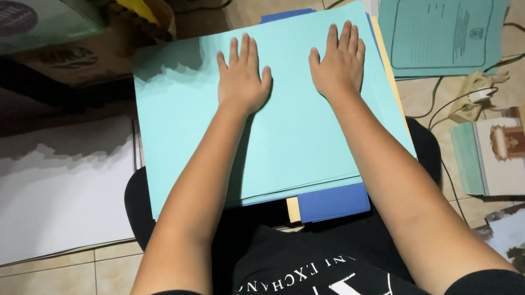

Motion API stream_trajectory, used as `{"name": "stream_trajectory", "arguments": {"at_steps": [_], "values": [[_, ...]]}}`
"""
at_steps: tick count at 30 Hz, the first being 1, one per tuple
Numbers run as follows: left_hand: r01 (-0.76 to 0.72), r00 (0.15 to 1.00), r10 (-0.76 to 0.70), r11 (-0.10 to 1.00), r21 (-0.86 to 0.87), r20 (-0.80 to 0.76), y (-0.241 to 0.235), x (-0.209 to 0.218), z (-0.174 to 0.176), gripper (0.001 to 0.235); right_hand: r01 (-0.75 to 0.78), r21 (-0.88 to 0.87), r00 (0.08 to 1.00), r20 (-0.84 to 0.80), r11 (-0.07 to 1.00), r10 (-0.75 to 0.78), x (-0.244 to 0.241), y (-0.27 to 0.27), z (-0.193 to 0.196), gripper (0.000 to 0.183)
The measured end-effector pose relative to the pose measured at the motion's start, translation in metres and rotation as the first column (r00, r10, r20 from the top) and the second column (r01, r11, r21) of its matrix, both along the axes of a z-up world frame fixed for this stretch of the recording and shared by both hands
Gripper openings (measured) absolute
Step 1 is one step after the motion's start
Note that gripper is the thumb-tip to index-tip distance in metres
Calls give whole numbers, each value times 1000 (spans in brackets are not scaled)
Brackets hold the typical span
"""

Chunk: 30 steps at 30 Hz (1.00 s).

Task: Smoothing and aligning a stack of light blue folders on the floor.

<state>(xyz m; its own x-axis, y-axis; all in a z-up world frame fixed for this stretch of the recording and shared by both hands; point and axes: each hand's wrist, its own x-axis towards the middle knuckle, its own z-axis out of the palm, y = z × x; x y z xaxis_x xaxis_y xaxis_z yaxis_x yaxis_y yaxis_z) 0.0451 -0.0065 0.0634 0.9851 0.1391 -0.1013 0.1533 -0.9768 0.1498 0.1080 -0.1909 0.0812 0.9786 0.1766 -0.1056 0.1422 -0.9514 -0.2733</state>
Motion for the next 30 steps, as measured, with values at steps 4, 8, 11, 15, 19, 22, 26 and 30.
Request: {"name": "stream_trajectory", "arguments": {"at_steps": [4, 8, 11, 15, 19, 22, 26, 30], "values": [[27, 1000, -27, 999, -23, 12, -11, -26, 3, 73, -11, -6, 1000, 16, 1000, 12, 0, -1, -2, 67], [41, 999, -42, 998, -46, -20, -25, -49, 9, 75, -12, -21, 1000, 12, 1000, 13, -2, -1, -1, 68], [24, 999, -26, 997, -68, -30, -27, -51, 14, 75, -20, -10, 1000, 13, 1000, 20, -2, -2, -1, 67], [-42, 999, 40, 997, -71, -27, -27, -37, 12, 77, -31, -5, 999, 9, 1000, 31, -2, -4, -5, 67], [-70, 997, 69, 997, -34, -29, -16, -3, 8, 78, -24, -2, 1000, 9, 1000, 24, -4, -3, 0, 67], [-106, 994, 106, 994, -8, -39, -7, 26, 1, 79, -22, -20, 1000, -5, 1000, 22, -2, -3, 1, 66], [-156, 988, 155, 988, -7, -19, -1, 44, -2, 76, -36, -1, 999, 5, 999, 36, 2, -2, 0, 66], [-131, 991, 132, 989, -72, 9, 3, 44, -7, 73, -50, -27, 994, 99, 998, 52, 18, -2, -31, 67]]}}
